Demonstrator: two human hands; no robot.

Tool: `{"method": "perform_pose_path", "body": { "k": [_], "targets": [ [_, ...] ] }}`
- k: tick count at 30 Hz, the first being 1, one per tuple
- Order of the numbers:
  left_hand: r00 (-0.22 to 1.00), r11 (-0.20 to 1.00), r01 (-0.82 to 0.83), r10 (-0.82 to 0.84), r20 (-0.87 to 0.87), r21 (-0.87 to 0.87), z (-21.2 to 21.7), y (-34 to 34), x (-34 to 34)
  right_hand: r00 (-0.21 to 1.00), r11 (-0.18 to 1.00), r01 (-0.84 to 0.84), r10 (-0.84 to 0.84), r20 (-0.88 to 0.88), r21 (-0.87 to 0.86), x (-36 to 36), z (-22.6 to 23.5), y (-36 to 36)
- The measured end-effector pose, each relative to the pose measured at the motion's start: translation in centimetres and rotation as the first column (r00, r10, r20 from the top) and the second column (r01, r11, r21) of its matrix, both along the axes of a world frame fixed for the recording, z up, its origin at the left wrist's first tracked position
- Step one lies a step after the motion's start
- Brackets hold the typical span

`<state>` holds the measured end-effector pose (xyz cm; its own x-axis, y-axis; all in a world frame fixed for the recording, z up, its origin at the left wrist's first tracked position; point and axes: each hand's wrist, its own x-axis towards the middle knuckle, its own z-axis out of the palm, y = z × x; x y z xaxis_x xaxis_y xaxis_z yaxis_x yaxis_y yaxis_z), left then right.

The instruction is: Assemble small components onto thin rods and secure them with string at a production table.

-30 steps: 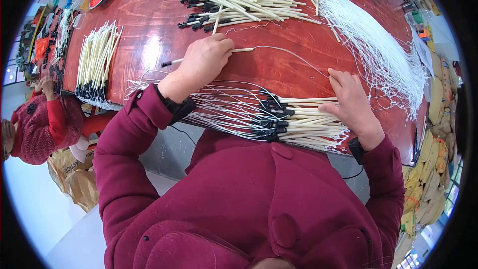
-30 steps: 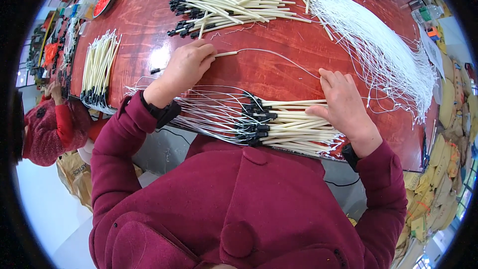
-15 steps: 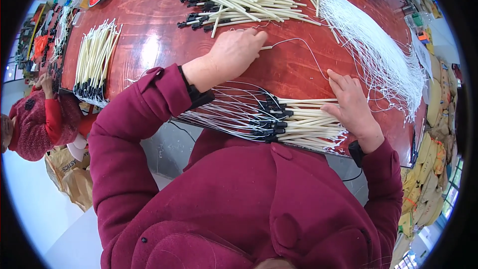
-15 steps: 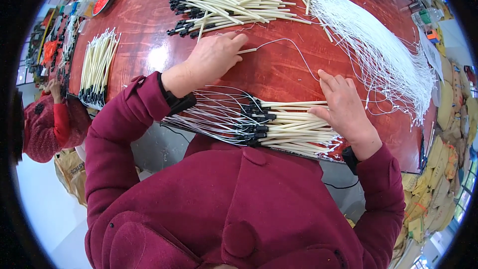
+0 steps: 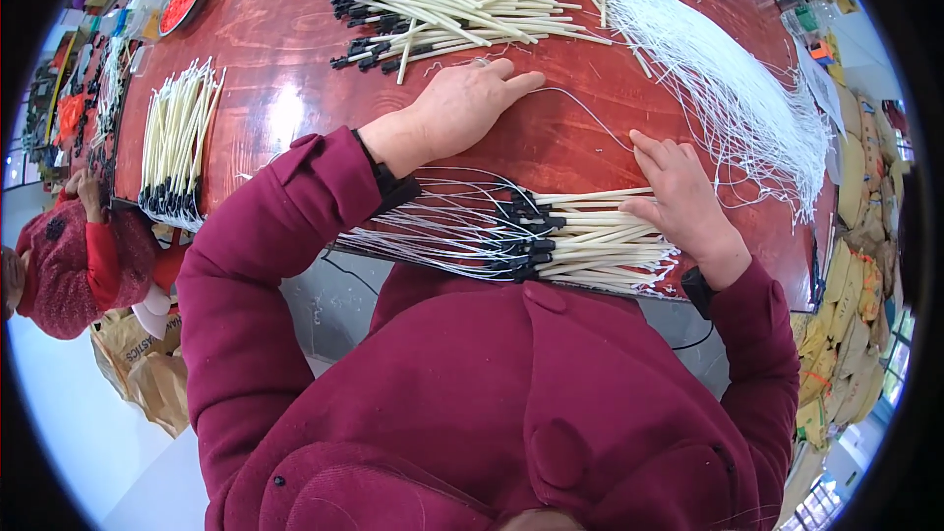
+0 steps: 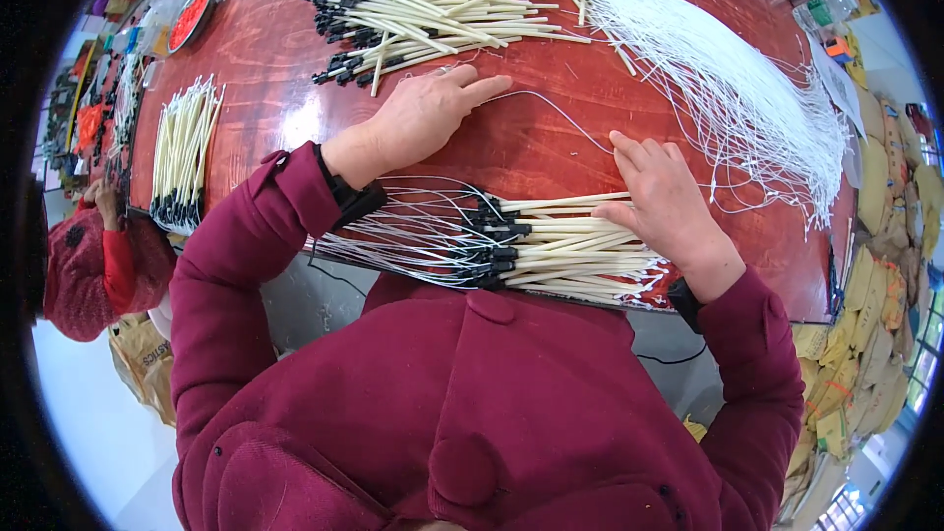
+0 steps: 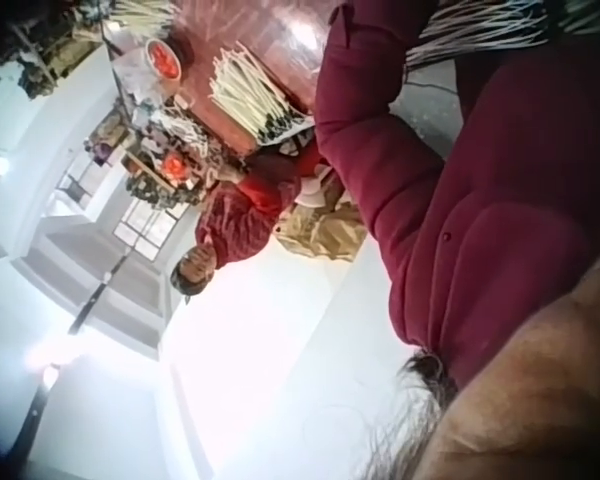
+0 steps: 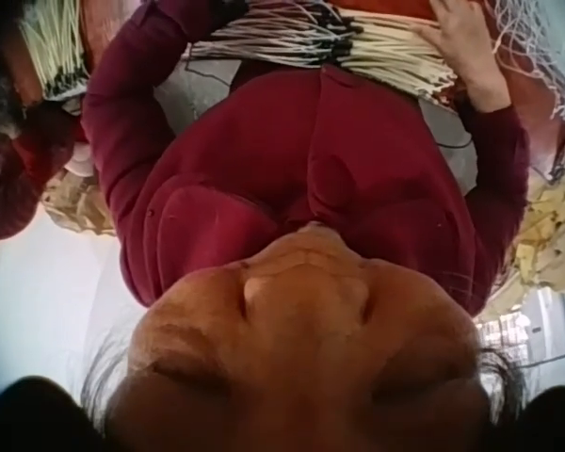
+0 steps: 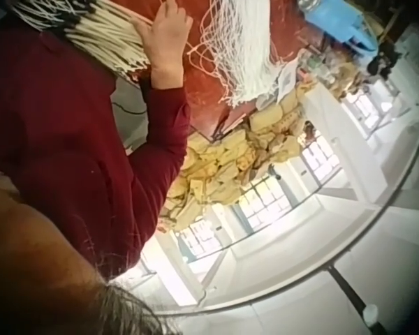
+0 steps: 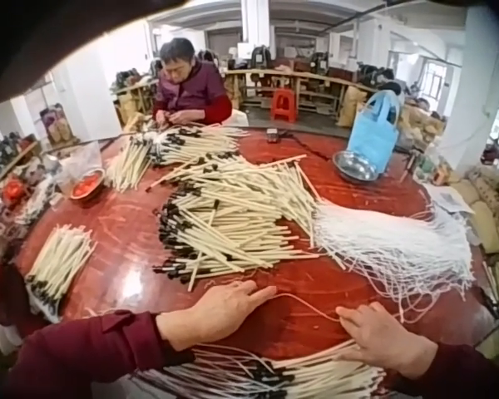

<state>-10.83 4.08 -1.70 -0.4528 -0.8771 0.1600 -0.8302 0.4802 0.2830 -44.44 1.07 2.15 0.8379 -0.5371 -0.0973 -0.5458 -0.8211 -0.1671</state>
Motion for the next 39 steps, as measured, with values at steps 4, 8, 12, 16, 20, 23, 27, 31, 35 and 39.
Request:
{"method": "perform_pose_path", "body": {
  "k": [4, 8, 12, 16, 20, 23, 27, 31, 35, 39],
  "targets": [
    [0.996, 0.997, 0.072, -0.072, 0.056, 0.006, 0.3, -0.1, 0.4, 1.000, 1.000, -0.004, 0.003, -0.018, -0.016, 0.1, 0.1, 0.0],
    [0.986, 0.989, 0.149, -0.150, 0.072, 0.013, 0.1, -0.2, 0.3, 1.000, 1.000, -0.004, 0.004, -0.018, -0.027, 0.3, 0.1, 0.1],
    [0.985, 0.989, 0.148, -0.147, 0.090, -0.001, 0.6, 0.1, -0.3, 1.000, 0.999, 0.000, -0.002, -0.031, -0.039, 0.1, -0.1, 0.3],
    [0.972, 0.977, 0.210, -0.207, 0.110, -0.019, 0.8, 0.1, -0.6, 0.998, 0.998, -0.017, 0.013, -0.055, -0.057, 0.0, -0.2, 0.3],
    [0.987, 0.987, 0.158, -0.158, 0.010, -0.017, -0.2, 0.7, -0.1, 0.997, 0.998, -0.040, 0.038, -0.065, -0.038, -0.3, 0.0, -0.2],
    [0.997, 1.000, -0.002, 0.000, -0.083, -0.030, -1.0, 1.2, 0.2, 0.997, 0.998, -0.053, 0.052, -0.055, -0.017, -0.7, -0.1, -0.6],
    [0.990, 0.999, -0.049, 0.049, 0.133, 0.001, -0.2, 1.6, 0.5, 0.997, 0.997, -0.078, 0.079, -0.025, 0.009, -0.4, -0.5, -0.8],
    [0.987, 1.000, 0.011, -0.010, 0.160, -0.003, -0.3, 0.5, -2.1, 0.993, 0.993, -0.114, 0.114, -0.022, 0.007, 0.9, -1.1, -0.6],
    [0.989, 0.995, 0.099, -0.097, 0.110, -0.008, -1.1, -1.0, -8.2, 0.990, 0.990, -0.140, 0.140, -0.022, -0.002, 2.1, -1.3, -0.3],
    [0.996, 0.995, 0.090, -0.091, 0.021, 0.030, -0.7, -1.0, -11.5, 0.986, 0.991, -0.135, 0.135, 0.094, -0.003, 1.7, -1.9, -0.7]
  ]
}}
